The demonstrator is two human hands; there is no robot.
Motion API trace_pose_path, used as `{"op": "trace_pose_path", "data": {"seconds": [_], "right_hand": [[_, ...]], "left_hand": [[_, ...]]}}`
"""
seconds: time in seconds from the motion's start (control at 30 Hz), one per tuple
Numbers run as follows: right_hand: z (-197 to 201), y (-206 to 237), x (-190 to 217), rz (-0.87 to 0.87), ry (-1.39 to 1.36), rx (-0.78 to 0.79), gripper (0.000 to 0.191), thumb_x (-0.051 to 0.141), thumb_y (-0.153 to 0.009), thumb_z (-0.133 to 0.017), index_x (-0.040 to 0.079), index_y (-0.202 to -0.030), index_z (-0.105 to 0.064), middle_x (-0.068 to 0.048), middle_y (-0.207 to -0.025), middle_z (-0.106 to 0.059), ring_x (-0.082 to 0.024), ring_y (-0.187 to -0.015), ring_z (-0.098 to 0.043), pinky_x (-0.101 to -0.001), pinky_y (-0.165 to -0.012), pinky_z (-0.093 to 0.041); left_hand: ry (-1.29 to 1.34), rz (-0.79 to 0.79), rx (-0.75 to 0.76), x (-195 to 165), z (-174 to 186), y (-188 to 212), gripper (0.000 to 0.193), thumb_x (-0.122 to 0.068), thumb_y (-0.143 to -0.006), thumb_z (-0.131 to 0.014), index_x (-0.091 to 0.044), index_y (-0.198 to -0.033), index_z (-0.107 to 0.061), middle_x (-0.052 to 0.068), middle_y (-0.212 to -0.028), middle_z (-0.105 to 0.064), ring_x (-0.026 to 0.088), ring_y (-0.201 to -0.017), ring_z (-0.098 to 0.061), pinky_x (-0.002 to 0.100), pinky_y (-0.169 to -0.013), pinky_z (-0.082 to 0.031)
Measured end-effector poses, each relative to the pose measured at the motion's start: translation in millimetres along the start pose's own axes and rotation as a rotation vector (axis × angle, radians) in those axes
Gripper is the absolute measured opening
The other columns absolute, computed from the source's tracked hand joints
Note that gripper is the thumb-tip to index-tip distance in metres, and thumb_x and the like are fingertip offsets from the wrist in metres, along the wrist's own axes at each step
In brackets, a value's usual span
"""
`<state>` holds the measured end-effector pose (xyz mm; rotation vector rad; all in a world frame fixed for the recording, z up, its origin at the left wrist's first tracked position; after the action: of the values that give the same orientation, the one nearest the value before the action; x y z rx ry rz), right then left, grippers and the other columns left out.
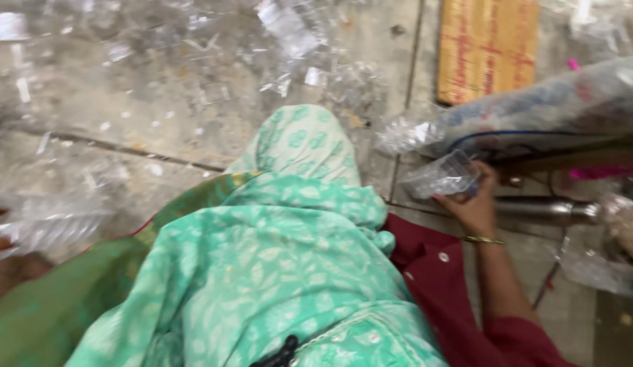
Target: The person sits on the floor among piles of clear plastic pieces and assembles small transparent plastic boxes, folding and pressing the plastic panels together by hand. They use a small blue-handled blade to trim or separate plastic parts and set finished boxes aside.
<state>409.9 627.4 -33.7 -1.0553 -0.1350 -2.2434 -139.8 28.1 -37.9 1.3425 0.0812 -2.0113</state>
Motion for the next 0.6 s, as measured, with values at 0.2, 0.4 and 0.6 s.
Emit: {"op": "trace_pose_path", "data": {"seconds": [0.2,0.4,0.6], "right_hand": [[93.0,-18.0,19.4,-0.083,-0.44,-0.103,0.044,0.014,-0.11,-0.076,0.009,-0.142,-0.045,-0.012,-0.133,-0.061,-0.013,-0.094,-0.062,-0.0259,-0.068,-0.051],[3.9,-94.5,148.7,0.004,-0.61,0.12,0.054,0.01,-0.096,-0.076,0.007,-0.142,-0.047,-0.017,-0.132,-0.061,-0.02,-0.113,-0.068,-0.0359,-0.084,-0.063],[-215.1,-228.4,206.3,-0.196,-0.205,0.328,0.099,0.041,-0.076,-0.093,0.0,-0.145,-0.035,-0.025,-0.138,-0.05,-0.028,-0.101,-0.069,-0.0363,-0.068,-0.066]], "left_hand": [[0.223,-0.088,0.082,-41.5,2.1,12.9,0.058,-0.011,-0.095,-0.068,0.004,-0.149,-0.057,0.02,-0.111,-0.072,0.023,-0.09,-0.076,0.037,-0.08,-0.062],[0.25,-0.011,0.098,-104.0,-20.5,34.9,0.047,-0.008,-0.098,-0.066,0.001,-0.144,-0.06,0.017,-0.114,-0.073,0.02,-0.098,-0.074,0.034,-0.083,-0.058],[0.245,0.045,0.174,-130.9,-31.4,42.2,0.049,-0.008,-0.097,-0.067,-0.003,-0.145,-0.057,0.011,-0.112,-0.066,0.017,-0.096,-0.064,0.034,-0.078,-0.059]]}}
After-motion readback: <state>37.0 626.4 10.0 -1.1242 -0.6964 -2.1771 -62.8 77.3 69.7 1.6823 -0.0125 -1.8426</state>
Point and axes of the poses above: each hand's wrist, its own y-axis away from the middle knuckle, its own z-axis out of the back of the hand, x = y × z, the point moved 10 cm from there along -y, towards the middle knuckle
